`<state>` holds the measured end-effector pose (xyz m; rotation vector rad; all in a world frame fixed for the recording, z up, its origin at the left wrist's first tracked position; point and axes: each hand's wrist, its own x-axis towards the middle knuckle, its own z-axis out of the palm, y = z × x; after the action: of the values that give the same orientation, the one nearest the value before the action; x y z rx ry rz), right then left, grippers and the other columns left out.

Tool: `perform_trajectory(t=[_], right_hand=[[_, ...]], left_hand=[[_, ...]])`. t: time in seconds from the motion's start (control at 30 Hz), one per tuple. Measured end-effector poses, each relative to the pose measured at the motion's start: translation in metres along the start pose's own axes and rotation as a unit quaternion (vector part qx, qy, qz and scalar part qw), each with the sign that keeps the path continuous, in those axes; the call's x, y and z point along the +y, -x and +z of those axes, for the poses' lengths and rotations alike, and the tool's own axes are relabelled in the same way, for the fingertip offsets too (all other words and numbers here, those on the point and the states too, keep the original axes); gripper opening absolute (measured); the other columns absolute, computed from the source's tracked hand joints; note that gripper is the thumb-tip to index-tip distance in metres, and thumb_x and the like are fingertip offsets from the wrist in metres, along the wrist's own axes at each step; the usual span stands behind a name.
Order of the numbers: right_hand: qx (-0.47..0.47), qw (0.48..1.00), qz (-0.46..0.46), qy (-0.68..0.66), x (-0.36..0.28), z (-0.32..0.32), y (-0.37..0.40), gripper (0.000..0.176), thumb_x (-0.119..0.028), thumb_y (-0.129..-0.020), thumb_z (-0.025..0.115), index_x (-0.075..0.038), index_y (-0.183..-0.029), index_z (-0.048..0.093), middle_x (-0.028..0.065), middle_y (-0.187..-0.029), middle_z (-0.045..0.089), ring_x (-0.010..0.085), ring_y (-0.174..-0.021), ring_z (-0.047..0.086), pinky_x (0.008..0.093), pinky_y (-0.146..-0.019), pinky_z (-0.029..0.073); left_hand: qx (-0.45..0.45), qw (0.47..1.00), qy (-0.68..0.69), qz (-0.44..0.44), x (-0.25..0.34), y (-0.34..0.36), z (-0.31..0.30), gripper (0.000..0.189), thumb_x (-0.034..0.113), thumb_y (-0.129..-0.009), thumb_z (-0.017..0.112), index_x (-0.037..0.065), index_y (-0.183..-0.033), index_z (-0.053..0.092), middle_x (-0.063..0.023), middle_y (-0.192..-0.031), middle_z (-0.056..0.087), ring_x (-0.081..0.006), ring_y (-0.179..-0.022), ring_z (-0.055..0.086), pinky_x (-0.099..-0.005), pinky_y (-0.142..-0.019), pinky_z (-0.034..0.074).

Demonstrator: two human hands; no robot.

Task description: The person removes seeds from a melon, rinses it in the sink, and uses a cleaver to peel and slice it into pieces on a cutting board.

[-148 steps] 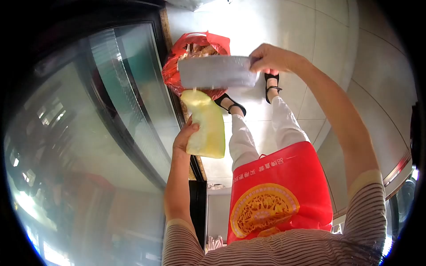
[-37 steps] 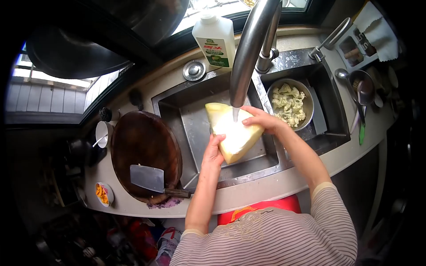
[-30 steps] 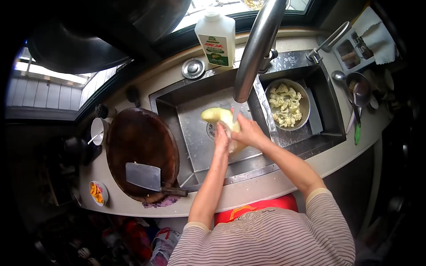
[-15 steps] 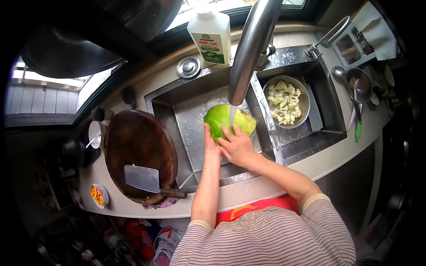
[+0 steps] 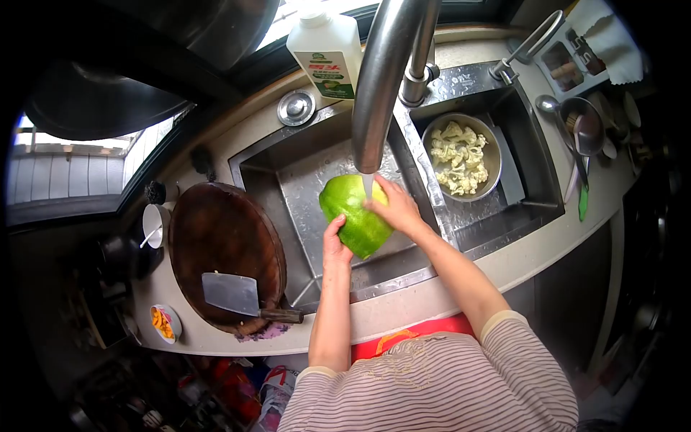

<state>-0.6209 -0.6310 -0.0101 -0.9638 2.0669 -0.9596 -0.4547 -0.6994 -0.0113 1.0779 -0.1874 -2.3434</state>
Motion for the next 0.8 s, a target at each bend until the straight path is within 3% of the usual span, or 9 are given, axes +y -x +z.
perform_trajectory(t=[0.07, 0.2, 0.37, 0.43, 0.47, 0.57, 0.6, 0.63, 0.8], right_hand=[[-0.01, 0.993, 0.09, -0.08, 0.006, -0.005, 0.005, 0.071, -0.053, -0.079, 0.062, -0.003, -0.127, 0.05, 0.0214, -0.121, 0.055, 0.0339, -0.112, 0.053, 0.0386, -0.093, 0.042], [0.034, 0.998, 0.059, 0.007, -0.013, -0.007, 0.028, 0.061, -0.049, -0.083, 0.058, -0.004, -0.124, 0.054, 0.0218, -0.125, 0.051, 0.0362, -0.116, 0.05, 0.04, -0.093, 0.041], [0.03, 0.997, -0.034, 0.064, -0.011, 0.008, 0.044, 0.054, -0.039, -0.091, 0.05, -0.009, -0.135, 0.043, 0.0221, -0.141, 0.035, 0.0394, -0.129, 0.034, 0.0421, -0.104, 0.031], [-0.014, 0.996, 0.005, -0.089, -0.004, 0.007, 0.044, 0.059, -0.039, -0.09, 0.052, -0.01, -0.139, 0.037, 0.0262, -0.14, 0.034, 0.0424, -0.129, 0.034, 0.043, -0.105, 0.03], [-0.051, 0.993, 0.023, -0.102, -0.006, 0.002, 0.045, 0.074, -0.04, -0.087, 0.057, -0.01, -0.145, 0.022, 0.0304, -0.139, 0.032, 0.0418, -0.129, 0.034, 0.0434, -0.107, 0.028], [0.024, 0.966, 0.026, -0.257, -0.034, 0.007, 0.045, 0.084, -0.042, -0.082, 0.064, -0.006, -0.143, 0.019, 0.0311, -0.132, 0.039, 0.0382, -0.123, 0.043, 0.0405, -0.103, 0.034], [0.017, 0.913, 0.147, -0.38, -0.047, 0.001, 0.041, 0.087, -0.04, -0.078, 0.07, -0.005, -0.139, 0.02, 0.0268, -0.124, 0.045, 0.031, -0.112, 0.05, 0.0367, -0.094, 0.042], [0.047, 0.863, 0.216, -0.454, -0.052, -0.002, 0.036, 0.078, -0.033, -0.078, 0.072, -0.004, -0.135, 0.025, 0.0195, -0.116, 0.05, 0.0238, -0.101, 0.054, 0.0331, -0.084, 0.047], [0.043, 0.817, 0.147, -0.555, -0.028, -0.001, 0.033, 0.073, -0.018, -0.074, 0.073, -0.003, -0.132, 0.032, 0.0131, -0.108, 0.055, 0.0192, -0.096, 0.056, 0.0311, -0.081, 0.048]], left_hand=[[-0.006, 1.0, 0.004, -0.005, 0.001, 0.007, -0.002, 0.048, 0.014, -0.08, 0.061, 0.001, -0.124, 0.048, -0.0163, -0.117, 0.058, -0.0314, -0.107, 0.056, -0.0461, -0.097, 0.044], [0.028, 0.999, -0.028, 0.009, -0.006, 0.009, -0.001, 0.048, 0.014, -0.08, 0.065, 0.001, -0.124, 0.048, -0.014, -0.114, 0.059, -0.0285, -0.103, 0.059, -0.042, -0.092, 0.048], [0.023, 0.95, -0.241, 0.198, -0.017, 0.02, 0.036, 0.049, 0.004, -0.073, 0.072, 0.003, -0.117, 0.051, -0.0074, -0.105, 0.061, -0.0193, -0.093, 0.061, -0.0318, -0.081, 0.051], [0.033, 0.899, -0.357, 0.252, -0.015, 0.02, 0.048, 0.046, 0.005, -0.072, 0.073, 0.002, -0.114, 0.052, -0.0074, -0.102, 0.062, -0.0187, -0.089, 0.061, -0.0308, -0.078, 0.051], [0.045, 0.81, -0.497, 0.307, -0.013, 0.023, 0.052, 0.043, 0.009, -0.073, 0.07, 0.001, -0.112, 0.053, -0.01, -0.099, 0.064, -0.0235, -0.087, 0.063, -0.0338, -0.075, 0.051], [0.101, 0.623, -0.727, 0.27, -0.027, 0.057, 0.093, 0.035, 0.012, -0.075, 0.065, 0.001, -0.106, 0.054, -0.0147, -0.097, 0.064, -0.032, -0.085, 0.063, -0.0394, -0.073, 0.05], [0.078, 0.503, -0.769, 0.387, -0.042, 0.047, 0.075, 0.029, 0.012, -0.077, 0.062, 0.001, -0.103, 0.054, -0.016, -0.102, 0.061, -0.0362, -0.089, 0.06, -0.0407, -0.073, 0.049], [0.054, 0.439, -0.836, 0.324, -0.043, 0.054, 0.084, 0.032, 0.01, -0.074, 0.063, 0.001, -0.104, 0.054, -0.0144, -0.102, 0.062, -0.0331, -0.095, 0.059, -0.0411, -0.077, 0.047], [-0.016, 0.453, -0.795, 0.404, -0.04, 0.075, 0.074, 0.061, 0.01, -0.071, 0.066, 0.0, -0.127, 0.045, -0.0188, -0.125, 0.051, -0.0336, -0.114, 0.052, -0.0383, -0.095, 0.041]])
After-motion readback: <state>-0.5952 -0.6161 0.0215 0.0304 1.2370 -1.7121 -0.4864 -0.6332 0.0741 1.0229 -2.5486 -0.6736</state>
